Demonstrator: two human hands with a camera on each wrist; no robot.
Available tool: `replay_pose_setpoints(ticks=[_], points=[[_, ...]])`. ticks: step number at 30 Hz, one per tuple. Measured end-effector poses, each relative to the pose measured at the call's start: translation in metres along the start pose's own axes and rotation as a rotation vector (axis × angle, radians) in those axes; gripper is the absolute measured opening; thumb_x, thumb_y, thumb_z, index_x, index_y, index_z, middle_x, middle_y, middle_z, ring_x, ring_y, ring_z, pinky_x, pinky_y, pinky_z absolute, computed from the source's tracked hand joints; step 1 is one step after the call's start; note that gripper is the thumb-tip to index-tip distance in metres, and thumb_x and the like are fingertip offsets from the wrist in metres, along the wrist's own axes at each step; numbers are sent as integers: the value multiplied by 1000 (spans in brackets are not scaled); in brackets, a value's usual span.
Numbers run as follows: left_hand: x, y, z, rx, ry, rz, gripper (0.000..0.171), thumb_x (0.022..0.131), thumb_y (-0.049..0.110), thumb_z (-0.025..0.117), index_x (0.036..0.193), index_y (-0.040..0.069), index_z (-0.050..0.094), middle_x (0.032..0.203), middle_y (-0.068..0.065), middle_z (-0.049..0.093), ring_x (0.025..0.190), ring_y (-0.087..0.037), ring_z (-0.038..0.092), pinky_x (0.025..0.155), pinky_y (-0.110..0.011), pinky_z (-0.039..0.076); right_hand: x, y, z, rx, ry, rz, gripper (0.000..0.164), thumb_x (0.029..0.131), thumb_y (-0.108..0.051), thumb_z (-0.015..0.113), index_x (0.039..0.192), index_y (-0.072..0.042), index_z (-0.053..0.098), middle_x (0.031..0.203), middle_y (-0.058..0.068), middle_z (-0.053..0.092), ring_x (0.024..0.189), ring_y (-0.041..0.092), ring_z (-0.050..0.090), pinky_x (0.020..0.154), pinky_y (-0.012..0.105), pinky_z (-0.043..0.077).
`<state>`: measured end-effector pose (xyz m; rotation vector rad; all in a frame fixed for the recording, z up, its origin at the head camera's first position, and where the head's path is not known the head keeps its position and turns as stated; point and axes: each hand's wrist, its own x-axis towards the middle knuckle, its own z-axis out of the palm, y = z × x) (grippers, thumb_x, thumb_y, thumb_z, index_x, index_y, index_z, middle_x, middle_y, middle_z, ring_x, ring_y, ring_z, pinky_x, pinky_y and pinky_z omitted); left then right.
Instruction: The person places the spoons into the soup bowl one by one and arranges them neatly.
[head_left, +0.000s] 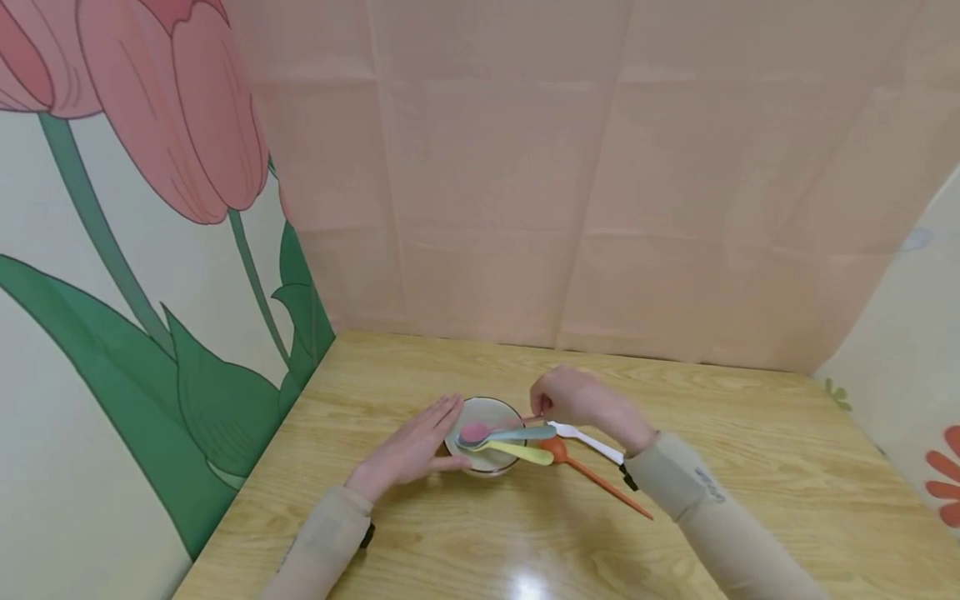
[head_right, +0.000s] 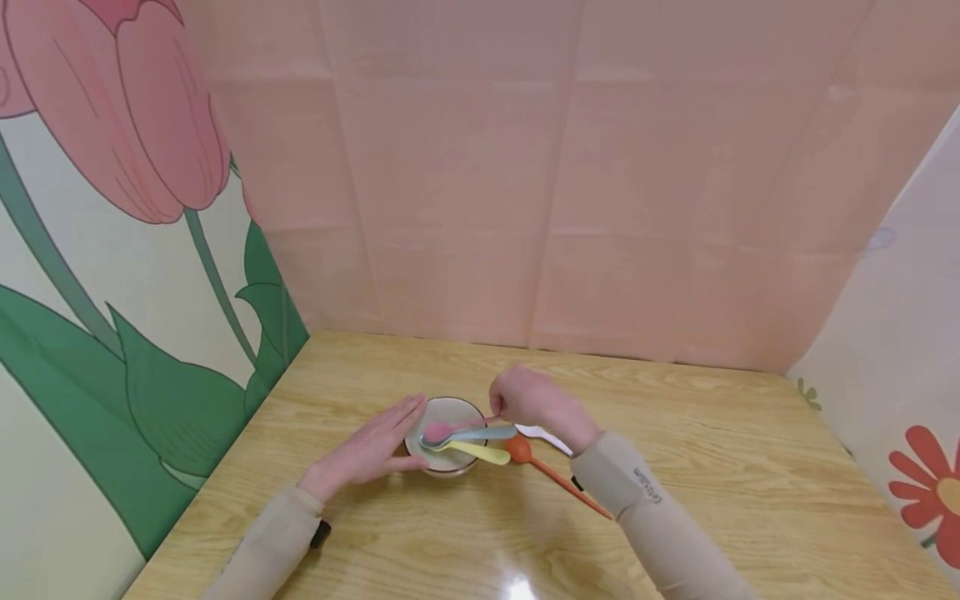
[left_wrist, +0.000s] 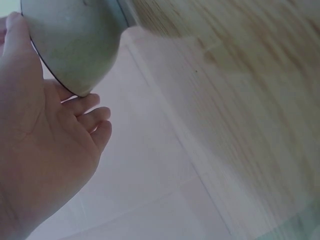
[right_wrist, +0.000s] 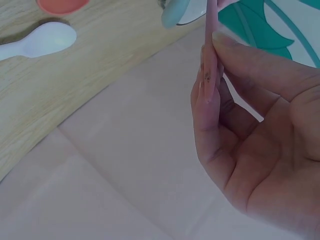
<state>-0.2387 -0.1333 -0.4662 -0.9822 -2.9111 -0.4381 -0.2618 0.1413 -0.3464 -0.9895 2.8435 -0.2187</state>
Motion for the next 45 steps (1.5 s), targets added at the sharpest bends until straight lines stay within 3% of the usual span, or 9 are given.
replay_pose_setpoints(ticks=[10, 31, 35, 45], points=[[-1, 1, -2, -24, -2, -7, 96, 93, 63, 54, 157, 2, 20, 166, -16, 19, 154, -33, 20, 126, -48, 25, 4, -4, 6, 25, -21, 25, 18, 78, 5, 70, 76, -13, 70, 69, -6, 58, 65, 8, 48, 56, 18, 37], [-1, 0, -1, -8, -1, 6, 96, 93, 65, 50, 158, 1, 18, 166, -17, 18, 154, -34, 21, 127, -47, 24, 5, -2, 16, 22, 82, -29, 19, 77, 9, 67, 75, -10, 70, 70, -4, 60, 65, 8, 46, 57, 17, 37], [-1, 0, -1, -17, 3, 8, 97, 93, 65, 50, 157, 1, 18, 166, -17, 19, 154, -35, 21, 126, -48, 24, 5, 0, 15, 24, 61, -8, 21, 77, 12, 63, 80, -8, 70, 75, -2, 63, 68, 10, 49, 59, 19, 40], [-1, 1, 0, -6, 1, 4, 96, 94, 64, 51, 158, 1, 18, 166, -16, 18, 154, -33, 21, 126, -47, 24, -5, 8, 7, 16, 75, 8, 13, 80, 5, 72, 85, -7, 72, 83, 3, 71, 75, 11, 59, 65, 25, 53]])
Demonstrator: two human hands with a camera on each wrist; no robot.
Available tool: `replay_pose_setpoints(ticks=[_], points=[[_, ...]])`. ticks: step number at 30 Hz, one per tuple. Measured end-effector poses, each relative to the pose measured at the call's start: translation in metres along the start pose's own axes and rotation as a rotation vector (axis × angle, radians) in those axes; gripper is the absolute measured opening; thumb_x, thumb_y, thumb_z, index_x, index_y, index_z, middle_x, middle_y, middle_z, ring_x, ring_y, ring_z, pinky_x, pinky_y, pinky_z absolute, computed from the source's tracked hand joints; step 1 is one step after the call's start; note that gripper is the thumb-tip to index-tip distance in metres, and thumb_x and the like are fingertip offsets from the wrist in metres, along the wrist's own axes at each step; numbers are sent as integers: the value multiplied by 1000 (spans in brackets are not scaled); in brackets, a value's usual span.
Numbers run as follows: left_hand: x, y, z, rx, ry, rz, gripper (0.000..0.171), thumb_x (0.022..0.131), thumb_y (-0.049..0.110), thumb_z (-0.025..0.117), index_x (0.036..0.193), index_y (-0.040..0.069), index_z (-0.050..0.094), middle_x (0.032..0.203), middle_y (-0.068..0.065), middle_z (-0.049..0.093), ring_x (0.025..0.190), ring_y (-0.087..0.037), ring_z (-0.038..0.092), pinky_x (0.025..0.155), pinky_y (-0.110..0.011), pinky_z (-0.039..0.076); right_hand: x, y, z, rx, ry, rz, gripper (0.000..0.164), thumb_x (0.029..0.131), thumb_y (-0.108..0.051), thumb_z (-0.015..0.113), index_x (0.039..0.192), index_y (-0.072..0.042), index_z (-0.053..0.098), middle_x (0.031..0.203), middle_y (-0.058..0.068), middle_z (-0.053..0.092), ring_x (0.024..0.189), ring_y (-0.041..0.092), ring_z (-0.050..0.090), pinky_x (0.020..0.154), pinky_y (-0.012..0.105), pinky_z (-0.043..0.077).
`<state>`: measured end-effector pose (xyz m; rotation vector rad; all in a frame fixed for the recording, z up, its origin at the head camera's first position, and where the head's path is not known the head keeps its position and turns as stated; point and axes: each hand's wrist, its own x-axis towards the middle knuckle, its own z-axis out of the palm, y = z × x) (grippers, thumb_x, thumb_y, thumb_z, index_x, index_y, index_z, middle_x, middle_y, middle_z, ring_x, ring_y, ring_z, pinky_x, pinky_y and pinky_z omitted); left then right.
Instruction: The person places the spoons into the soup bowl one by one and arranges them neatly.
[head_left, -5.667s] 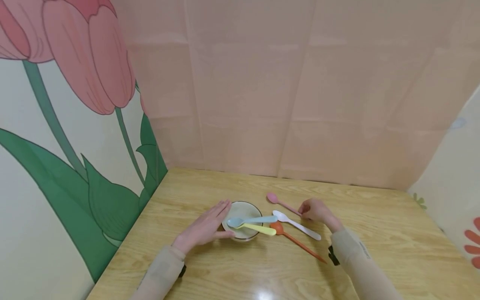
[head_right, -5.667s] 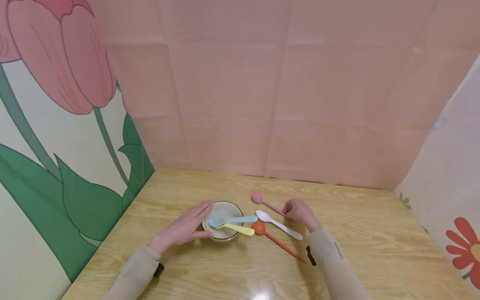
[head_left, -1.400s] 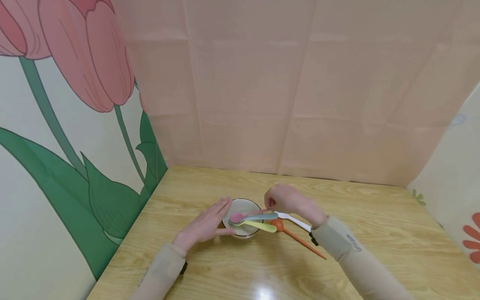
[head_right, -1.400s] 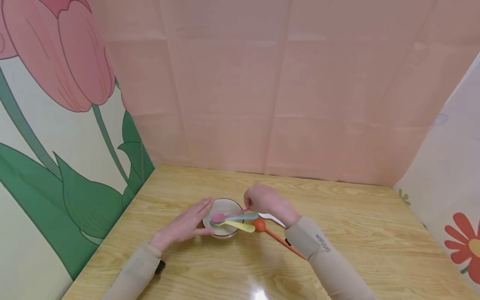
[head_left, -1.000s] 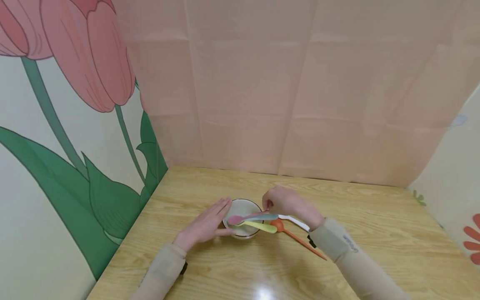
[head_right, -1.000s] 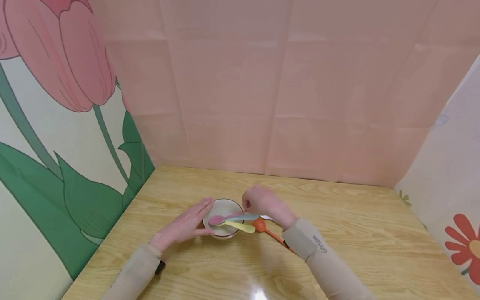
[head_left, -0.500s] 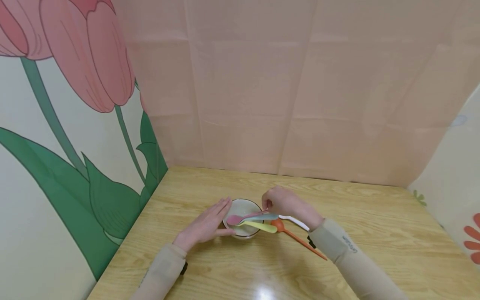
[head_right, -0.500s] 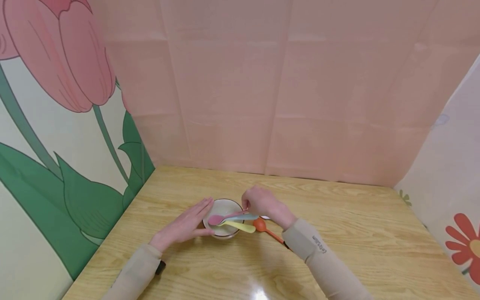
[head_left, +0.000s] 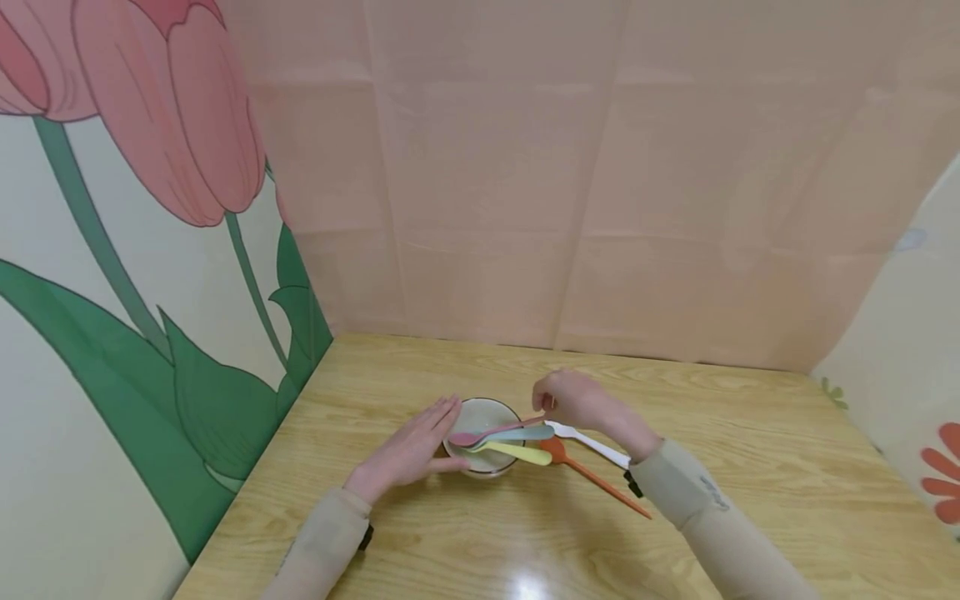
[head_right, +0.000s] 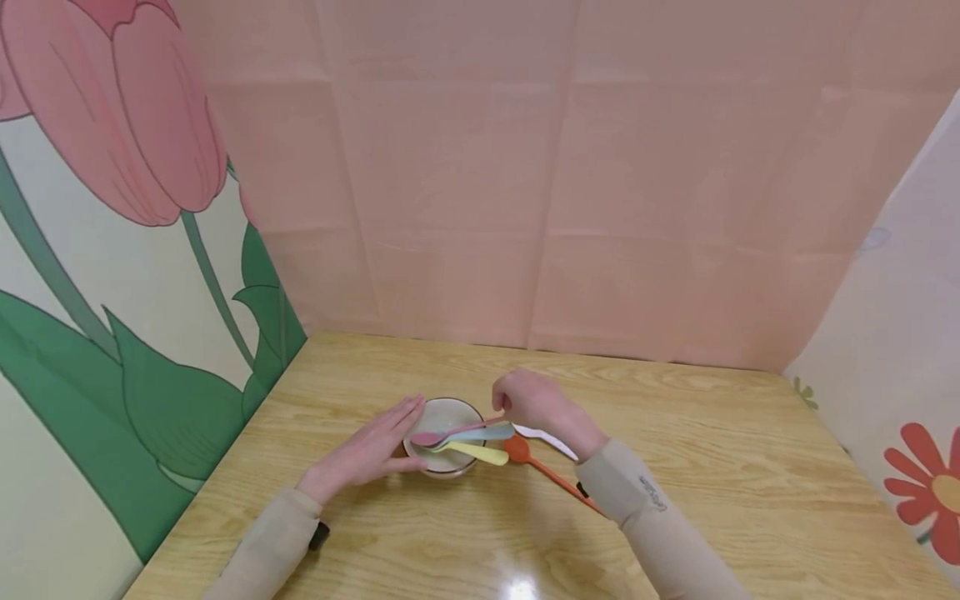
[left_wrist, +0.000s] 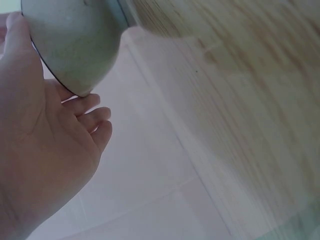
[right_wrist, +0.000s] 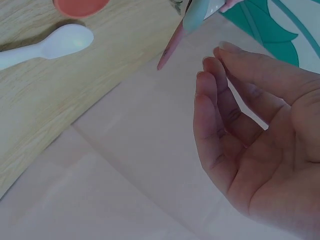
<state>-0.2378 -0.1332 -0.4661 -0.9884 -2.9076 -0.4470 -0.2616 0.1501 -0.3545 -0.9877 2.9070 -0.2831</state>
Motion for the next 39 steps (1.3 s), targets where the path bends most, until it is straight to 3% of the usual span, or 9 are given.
replay_pose_setpoints(ticks=[26, 39], points=[[-2, 2, -2, 12, -21, -28, 98, 92, 69, 46, 158, 3, 15, 167, -11, 14, 155, -31, 18, 128, -44, 21, -38, 40, -1, 96, 100, 18, 12, 81, 2, 75, 89, -6, 70, 86, 5, 70, 78, 18, 66, 67, 27, 56], [-1, 3, -3, 65, 2, -13, 98, 92, 69, 48, 157, 3, 21, 166, -13, 21, 154, -32, 21, 127, -48, 23, -61, 56, 10, 161, 127, 39, 14, 80, -1, 77, 91, -5, 70, 84, 6, 69, 74, 13, 66, 64, 23, 55]])
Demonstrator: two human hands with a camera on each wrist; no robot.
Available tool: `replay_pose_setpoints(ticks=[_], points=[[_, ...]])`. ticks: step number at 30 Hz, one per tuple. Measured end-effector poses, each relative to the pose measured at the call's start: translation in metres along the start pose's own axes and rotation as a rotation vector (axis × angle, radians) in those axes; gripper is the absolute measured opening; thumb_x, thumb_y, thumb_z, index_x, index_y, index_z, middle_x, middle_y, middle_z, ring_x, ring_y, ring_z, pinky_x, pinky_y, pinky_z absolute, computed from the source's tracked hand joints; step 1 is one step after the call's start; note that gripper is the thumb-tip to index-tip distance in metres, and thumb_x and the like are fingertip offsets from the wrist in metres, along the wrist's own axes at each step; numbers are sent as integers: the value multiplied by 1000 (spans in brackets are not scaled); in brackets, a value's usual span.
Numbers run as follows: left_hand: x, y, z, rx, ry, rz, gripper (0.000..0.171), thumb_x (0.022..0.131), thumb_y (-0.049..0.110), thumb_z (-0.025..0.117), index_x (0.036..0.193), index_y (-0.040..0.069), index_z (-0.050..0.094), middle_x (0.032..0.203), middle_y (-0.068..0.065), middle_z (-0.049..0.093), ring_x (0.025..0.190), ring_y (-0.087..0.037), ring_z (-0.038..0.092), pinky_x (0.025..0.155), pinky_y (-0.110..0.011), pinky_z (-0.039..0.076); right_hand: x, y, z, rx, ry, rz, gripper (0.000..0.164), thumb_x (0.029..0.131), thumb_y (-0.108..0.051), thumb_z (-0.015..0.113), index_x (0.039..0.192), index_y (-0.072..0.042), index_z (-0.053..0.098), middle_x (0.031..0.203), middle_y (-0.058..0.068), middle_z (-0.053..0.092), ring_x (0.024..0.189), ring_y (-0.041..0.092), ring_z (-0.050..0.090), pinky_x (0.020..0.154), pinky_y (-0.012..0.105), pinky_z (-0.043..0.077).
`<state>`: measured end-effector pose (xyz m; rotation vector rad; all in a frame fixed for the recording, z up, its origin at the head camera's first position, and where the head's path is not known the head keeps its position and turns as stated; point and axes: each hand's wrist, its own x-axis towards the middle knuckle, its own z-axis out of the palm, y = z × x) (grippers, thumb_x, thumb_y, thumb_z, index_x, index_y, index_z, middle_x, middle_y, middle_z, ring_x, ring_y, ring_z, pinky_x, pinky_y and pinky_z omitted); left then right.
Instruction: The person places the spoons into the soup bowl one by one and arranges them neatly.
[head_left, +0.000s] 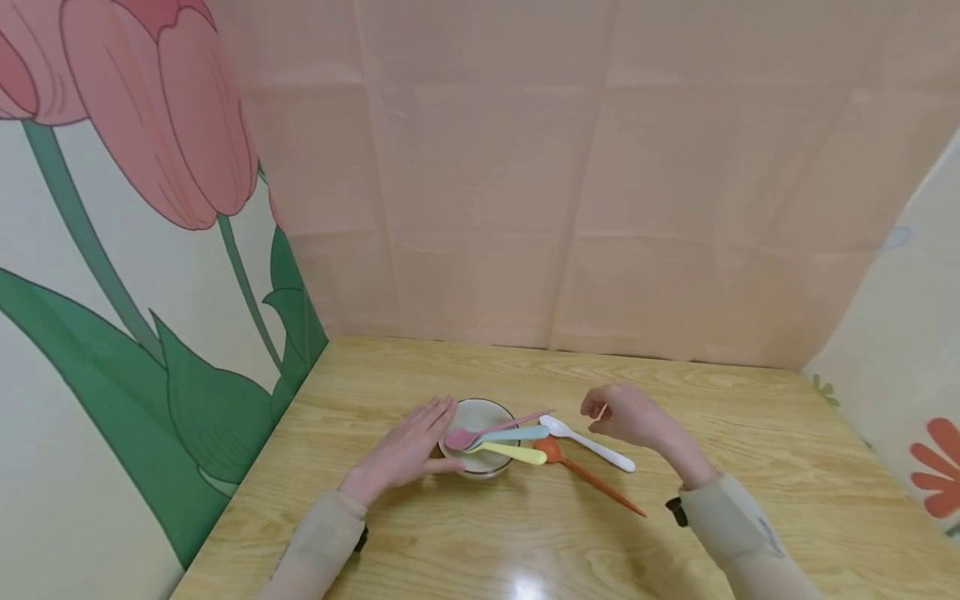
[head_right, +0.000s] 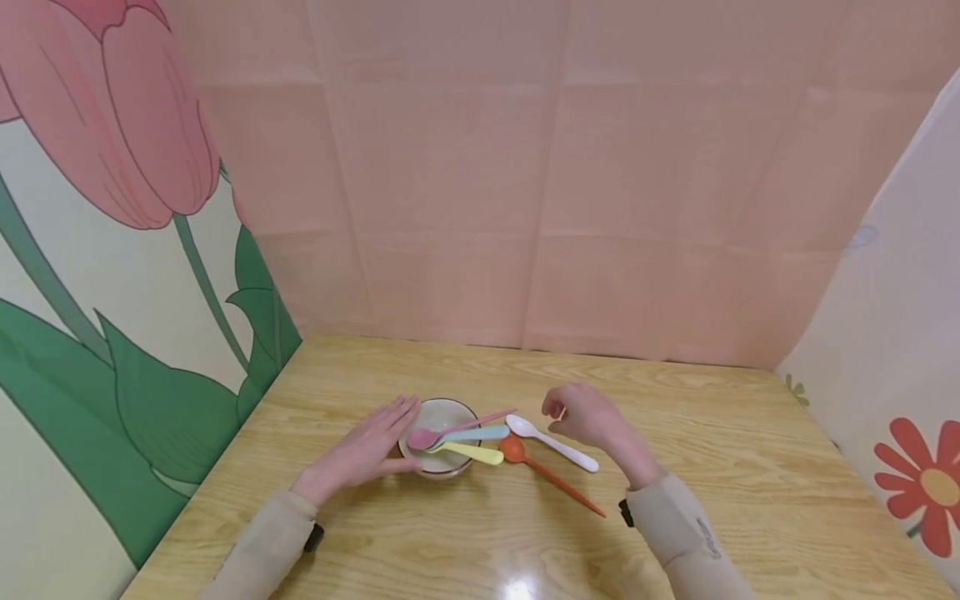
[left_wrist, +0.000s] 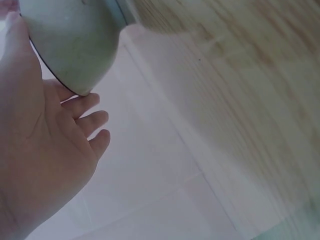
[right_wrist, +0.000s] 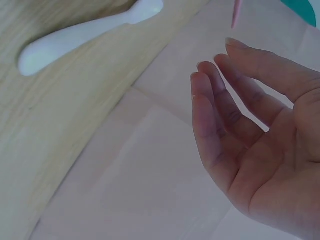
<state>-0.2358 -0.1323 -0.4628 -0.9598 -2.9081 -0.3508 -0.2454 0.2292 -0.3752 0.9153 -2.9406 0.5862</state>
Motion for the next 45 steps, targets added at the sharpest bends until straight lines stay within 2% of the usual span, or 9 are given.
replay_pose_setpoints(ticks=[9, 15, 26, 45], points=[[0, -1, 0, 3, -7, -4, 97, 92, 68, 49, 158, 3, 20, 166, -13, 21, 154, -34, 21, 127, -48, 22, -13, 17, 11, 32, -14, 56, 16, 81, -2, 78, 93, -4, 69, 86, 8, 70, 74, 16, 67, 64, 27, 57], [1, -1, -2, 15, 8, 11, 96, 92, 66, 51, 157, 1, 22, 164, -17, 24, 153, -36, 23, 126, -49, 24, -18, 24, 15, 60, -4, 67, 15, 81, -2, 77, 94, -4, 69, 87, 11, 70, 75, 17, 68, 65, 25, 56], [2, -1, -3, 12, 1, 4, 96, 92, 66, 51, 157, 1, 22, 165, -15, 22, 153, -35, 23, 126, -49, 24, -26, 40, 25, 104, -28, 119, 18, 82, -3, 77, 97, 1, 68, 88, 10, 69, 77, 17, 66, 66, 25, 56], [0, 1, 0, 24, -11, 0, 97, 92, 68, 48, 157, 2, 21, 165, -15, 22, 154, -34, 22, 127, -47, 23, -36, 59, 44, 123, -3, 138, 19, 79, -4, 79, 92, 2, 66, 83, 10, 69, 73, 18, 66, 63, 22, 54]])
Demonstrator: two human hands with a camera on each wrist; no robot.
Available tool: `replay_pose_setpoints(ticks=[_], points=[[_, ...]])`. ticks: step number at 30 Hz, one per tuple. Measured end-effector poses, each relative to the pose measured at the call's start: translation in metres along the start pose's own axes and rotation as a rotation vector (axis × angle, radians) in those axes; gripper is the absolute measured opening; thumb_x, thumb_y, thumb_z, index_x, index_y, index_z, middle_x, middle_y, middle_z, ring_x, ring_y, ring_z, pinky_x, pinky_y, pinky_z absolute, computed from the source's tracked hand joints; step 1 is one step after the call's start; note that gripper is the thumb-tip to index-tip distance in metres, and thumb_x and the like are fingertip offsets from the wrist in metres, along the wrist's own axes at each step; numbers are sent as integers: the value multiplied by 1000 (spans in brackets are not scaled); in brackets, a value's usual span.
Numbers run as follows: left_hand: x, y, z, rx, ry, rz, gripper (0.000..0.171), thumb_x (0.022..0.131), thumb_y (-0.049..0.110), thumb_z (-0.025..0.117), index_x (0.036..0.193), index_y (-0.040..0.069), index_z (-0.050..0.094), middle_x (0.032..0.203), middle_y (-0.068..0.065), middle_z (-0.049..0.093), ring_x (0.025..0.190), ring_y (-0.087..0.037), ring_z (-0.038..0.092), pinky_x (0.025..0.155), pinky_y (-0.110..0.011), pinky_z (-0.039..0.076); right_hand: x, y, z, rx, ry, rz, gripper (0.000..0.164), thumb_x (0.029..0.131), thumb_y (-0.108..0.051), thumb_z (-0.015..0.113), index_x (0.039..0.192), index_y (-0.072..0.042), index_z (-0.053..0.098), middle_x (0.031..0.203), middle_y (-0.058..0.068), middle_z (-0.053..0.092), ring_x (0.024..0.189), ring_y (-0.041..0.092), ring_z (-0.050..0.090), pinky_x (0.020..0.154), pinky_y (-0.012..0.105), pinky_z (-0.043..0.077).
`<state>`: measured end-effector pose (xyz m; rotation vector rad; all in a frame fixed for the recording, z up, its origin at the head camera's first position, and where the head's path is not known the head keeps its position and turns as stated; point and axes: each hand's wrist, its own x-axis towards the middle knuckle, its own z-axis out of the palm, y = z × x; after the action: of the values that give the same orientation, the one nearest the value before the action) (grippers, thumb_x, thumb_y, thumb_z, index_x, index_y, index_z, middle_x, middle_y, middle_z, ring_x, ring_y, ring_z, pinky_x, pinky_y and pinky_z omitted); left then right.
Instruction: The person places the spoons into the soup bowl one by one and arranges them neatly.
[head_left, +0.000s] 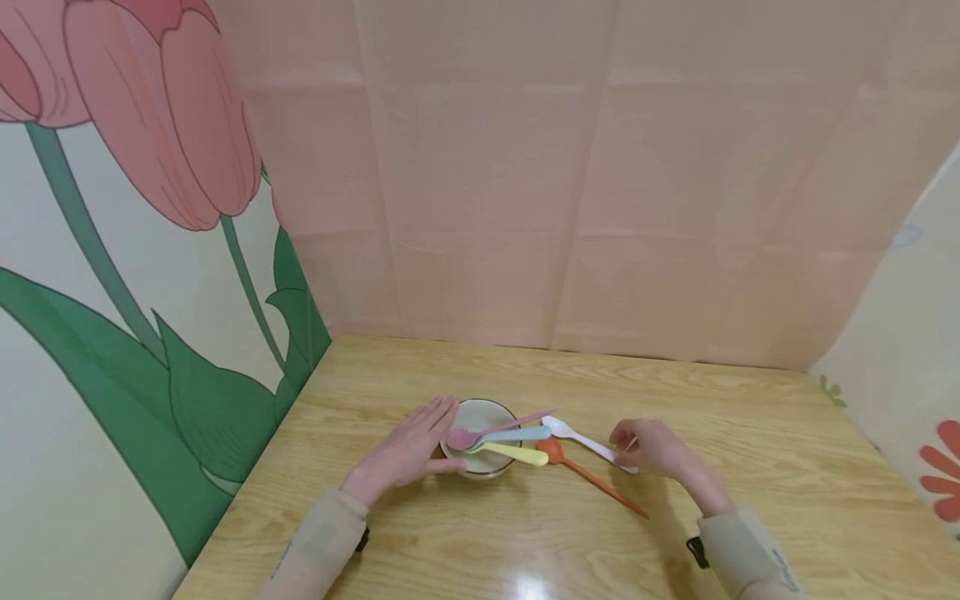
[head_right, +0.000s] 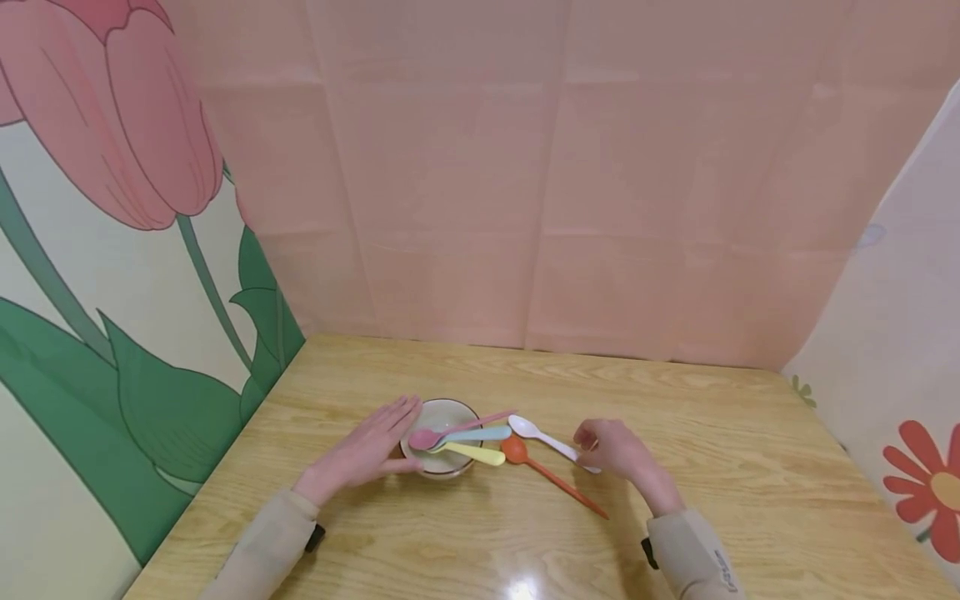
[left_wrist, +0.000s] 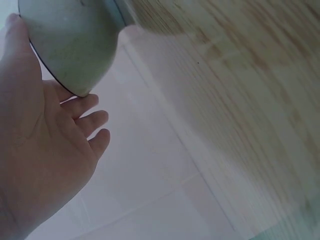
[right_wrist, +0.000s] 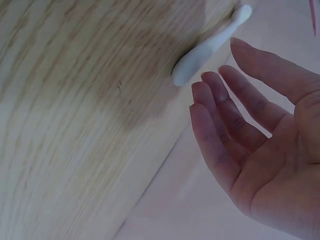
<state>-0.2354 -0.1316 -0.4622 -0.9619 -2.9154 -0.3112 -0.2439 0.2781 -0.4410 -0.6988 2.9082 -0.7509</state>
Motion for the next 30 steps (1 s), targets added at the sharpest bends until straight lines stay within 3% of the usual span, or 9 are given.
replay_pose_setpoints(ticks=[30], points=[[0, -1, 2, 13, 4, 6, 95, 93, 67, 47, 158, 2, 20, 166, -14, 20, 154, -33, 22, 126, -48, 25, 9, 13, 17, 26, 2, 113, 21, 74, -8, 84, 88, -4, 68, 80, 4, 70, 69, 7, 58, 57, 20, 47]])
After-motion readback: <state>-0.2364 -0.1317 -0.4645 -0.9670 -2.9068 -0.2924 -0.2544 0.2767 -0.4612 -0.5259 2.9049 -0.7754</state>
